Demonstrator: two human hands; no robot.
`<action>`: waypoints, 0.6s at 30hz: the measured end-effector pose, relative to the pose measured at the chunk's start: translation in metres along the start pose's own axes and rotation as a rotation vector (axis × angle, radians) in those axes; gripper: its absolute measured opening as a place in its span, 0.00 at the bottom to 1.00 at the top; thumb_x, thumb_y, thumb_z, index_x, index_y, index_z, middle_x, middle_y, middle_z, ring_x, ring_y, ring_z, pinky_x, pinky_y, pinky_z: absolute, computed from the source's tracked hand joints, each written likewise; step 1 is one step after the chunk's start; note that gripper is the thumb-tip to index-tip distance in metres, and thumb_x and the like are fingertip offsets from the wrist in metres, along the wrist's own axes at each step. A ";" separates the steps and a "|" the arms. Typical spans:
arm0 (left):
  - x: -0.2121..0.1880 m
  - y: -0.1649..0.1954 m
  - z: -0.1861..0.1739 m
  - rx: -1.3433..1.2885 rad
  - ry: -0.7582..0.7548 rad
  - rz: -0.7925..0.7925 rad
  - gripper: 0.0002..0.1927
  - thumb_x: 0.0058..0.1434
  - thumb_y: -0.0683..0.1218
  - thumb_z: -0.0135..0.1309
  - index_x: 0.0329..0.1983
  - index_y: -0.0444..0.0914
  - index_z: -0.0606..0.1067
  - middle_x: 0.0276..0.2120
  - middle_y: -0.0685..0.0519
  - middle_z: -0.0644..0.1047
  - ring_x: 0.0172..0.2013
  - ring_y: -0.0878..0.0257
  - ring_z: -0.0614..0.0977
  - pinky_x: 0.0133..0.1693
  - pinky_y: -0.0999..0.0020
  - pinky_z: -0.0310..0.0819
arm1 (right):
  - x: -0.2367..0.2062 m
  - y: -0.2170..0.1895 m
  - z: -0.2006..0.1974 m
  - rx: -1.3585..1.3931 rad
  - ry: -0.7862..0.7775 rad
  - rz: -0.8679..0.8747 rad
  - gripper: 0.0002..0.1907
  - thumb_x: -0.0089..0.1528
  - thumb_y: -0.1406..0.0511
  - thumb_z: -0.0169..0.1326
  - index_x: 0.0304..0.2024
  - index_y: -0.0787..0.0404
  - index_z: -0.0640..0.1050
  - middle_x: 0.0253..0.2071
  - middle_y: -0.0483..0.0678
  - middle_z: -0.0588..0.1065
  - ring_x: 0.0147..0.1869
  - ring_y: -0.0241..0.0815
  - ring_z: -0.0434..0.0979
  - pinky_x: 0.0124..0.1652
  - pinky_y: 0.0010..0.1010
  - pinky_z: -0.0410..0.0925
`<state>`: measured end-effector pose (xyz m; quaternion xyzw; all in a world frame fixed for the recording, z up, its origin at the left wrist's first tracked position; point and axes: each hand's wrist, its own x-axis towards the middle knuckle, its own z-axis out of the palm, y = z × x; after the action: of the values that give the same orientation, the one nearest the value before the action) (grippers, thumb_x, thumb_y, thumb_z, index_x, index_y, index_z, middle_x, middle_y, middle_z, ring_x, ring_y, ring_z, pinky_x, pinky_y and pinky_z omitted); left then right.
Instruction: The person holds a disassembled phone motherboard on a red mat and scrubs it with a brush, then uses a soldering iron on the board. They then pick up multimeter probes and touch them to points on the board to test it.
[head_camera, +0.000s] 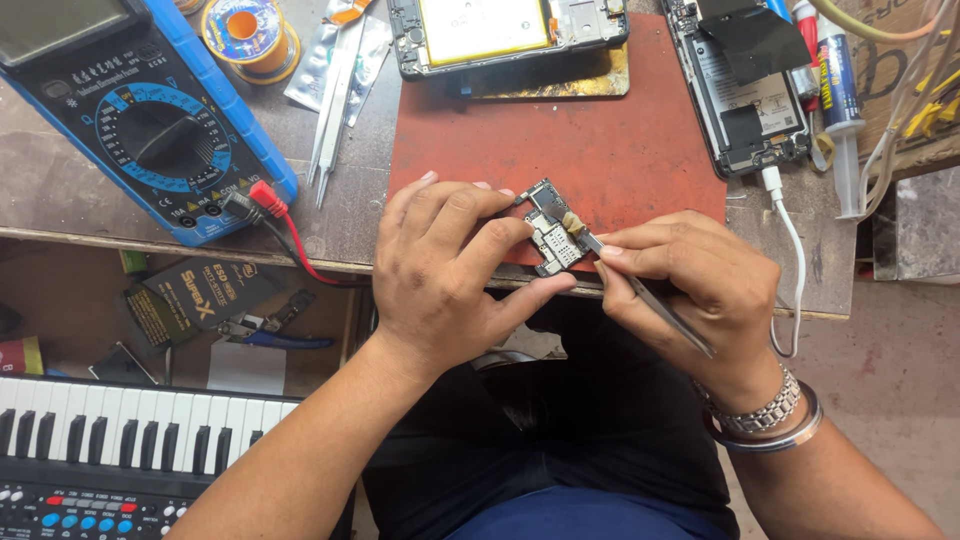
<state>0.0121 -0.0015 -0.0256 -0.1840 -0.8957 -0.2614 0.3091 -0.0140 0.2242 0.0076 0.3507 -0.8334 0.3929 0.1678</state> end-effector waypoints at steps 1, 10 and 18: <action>0.000 0.000 0.000 0.001 0.001 -0.001 0.25 0.58 0.66 0.67 0.42 0.43 0.80 0.48 0.55 0.77 0.53 0.56 0.77 0.64 0.45 0.66 | 0.000 0.000 0.000 -0.005 -0.006 -0.008 0.09 0.57 0.75 0.66 0.38 0.64 0.80 0.40 0.51 0.81 0.44 0.45 0.83 0.42 0.29 0.74; 0.000 0.001 -0.001 -0.003 0.002 -0.003 0.24 0.58 0.65 0.67 0.42 0.43 0.79 0.48 0.55 0.77 0.54 0.55 0.77 0.64 0.46 0.66 | -0.002 0.001 -0.001 0.018 0.010 0.021 0.08 0.58 0.75 0.66 0.39 0.65 0.80 0.40 0.52 0.81 0.44 0.45 0.84 0.41 0.27 0.74; 0.001 0.002 -0.002 -0.001 0.000 -0.006 0.24 0.58 0.65 0.67 0.42 0.43 0.79 0.48 0.55 0.77 0.53 0.56 0.77 0.64 0.46 0.66 | -0.003 -0.001 0.001 -0.012 0.040 0.044 0.07 0.59 0.75 0.65 0.38 0.65 0.80 0.40 0.52 0.81 0.44 0.44 0.84 0.40 0.27 0.74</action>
<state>0.0134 -0.0007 -0.0235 -0.1816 -0.8961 -0.2627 0.3083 -0.0113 0.2243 0.0062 0.3233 -0.8398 0.3983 0.1776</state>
